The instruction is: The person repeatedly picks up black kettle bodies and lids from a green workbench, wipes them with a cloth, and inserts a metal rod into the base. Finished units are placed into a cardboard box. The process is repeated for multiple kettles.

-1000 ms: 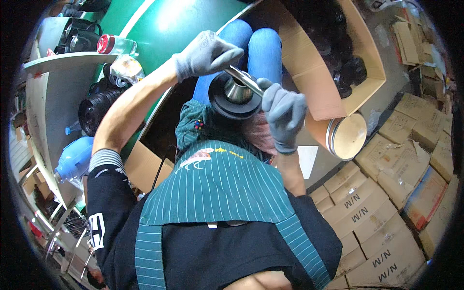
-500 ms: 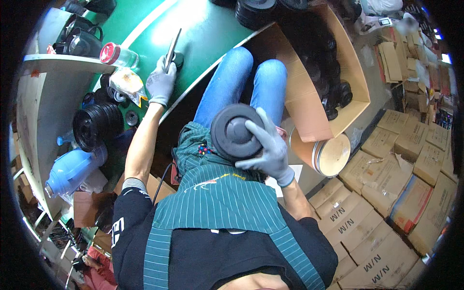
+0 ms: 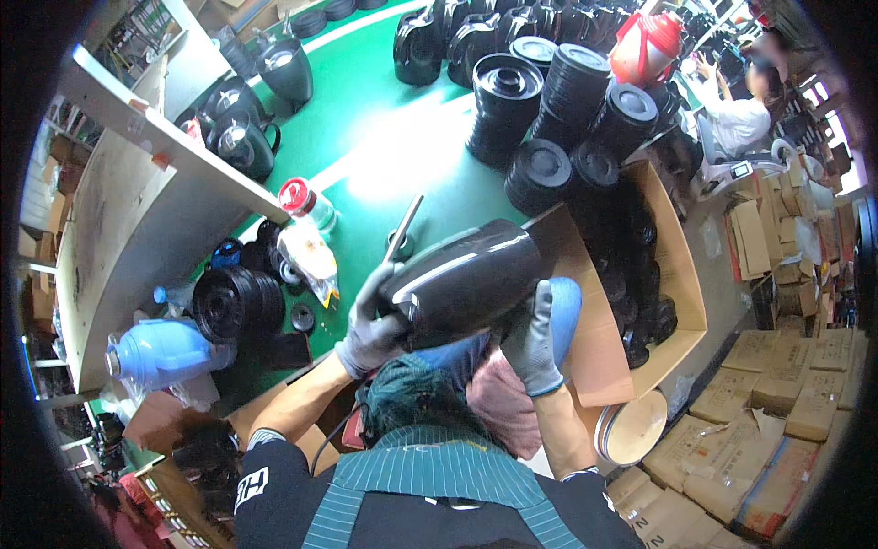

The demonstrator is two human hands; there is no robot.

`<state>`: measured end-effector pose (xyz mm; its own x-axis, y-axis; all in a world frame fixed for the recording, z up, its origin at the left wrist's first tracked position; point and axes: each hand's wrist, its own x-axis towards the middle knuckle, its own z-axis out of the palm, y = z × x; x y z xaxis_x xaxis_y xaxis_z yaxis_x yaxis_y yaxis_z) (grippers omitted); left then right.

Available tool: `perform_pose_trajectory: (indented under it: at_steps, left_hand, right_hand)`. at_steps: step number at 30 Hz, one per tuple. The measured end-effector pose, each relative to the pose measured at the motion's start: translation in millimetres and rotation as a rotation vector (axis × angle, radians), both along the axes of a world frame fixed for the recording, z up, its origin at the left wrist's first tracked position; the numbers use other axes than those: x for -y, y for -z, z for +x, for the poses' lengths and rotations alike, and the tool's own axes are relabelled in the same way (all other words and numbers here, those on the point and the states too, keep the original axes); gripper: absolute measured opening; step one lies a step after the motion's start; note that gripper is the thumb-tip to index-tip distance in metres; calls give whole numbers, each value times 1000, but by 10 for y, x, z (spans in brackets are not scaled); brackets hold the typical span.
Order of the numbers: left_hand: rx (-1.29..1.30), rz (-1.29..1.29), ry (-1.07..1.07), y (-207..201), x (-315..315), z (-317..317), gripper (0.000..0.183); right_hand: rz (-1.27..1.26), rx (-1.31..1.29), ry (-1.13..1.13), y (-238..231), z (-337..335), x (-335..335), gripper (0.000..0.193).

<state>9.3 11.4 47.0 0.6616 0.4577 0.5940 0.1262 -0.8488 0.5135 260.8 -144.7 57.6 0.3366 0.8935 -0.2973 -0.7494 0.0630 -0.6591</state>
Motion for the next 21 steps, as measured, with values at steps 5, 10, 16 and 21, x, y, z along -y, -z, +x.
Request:
perform_pose_trajectory:
  at_steps: [5,10,16,21]
  left_hand:
    - [48,-109,-286,-749,-1087,664,57]
    - [-140,69,-417,-498,-2767,1355,58]
    - [-264,32,-497,-341,-3749,2144,58]
    - [-304,118,-635,-193,-4190,2408,56]
  right_hand:
    - [-61,-6,-189,-49,161,-129,79]
    - [-30,-118,-82,155,380,346,78]
    - [182,-462,186,571,704,902,78]
    - [233,-427,103,726,836,1012,85]
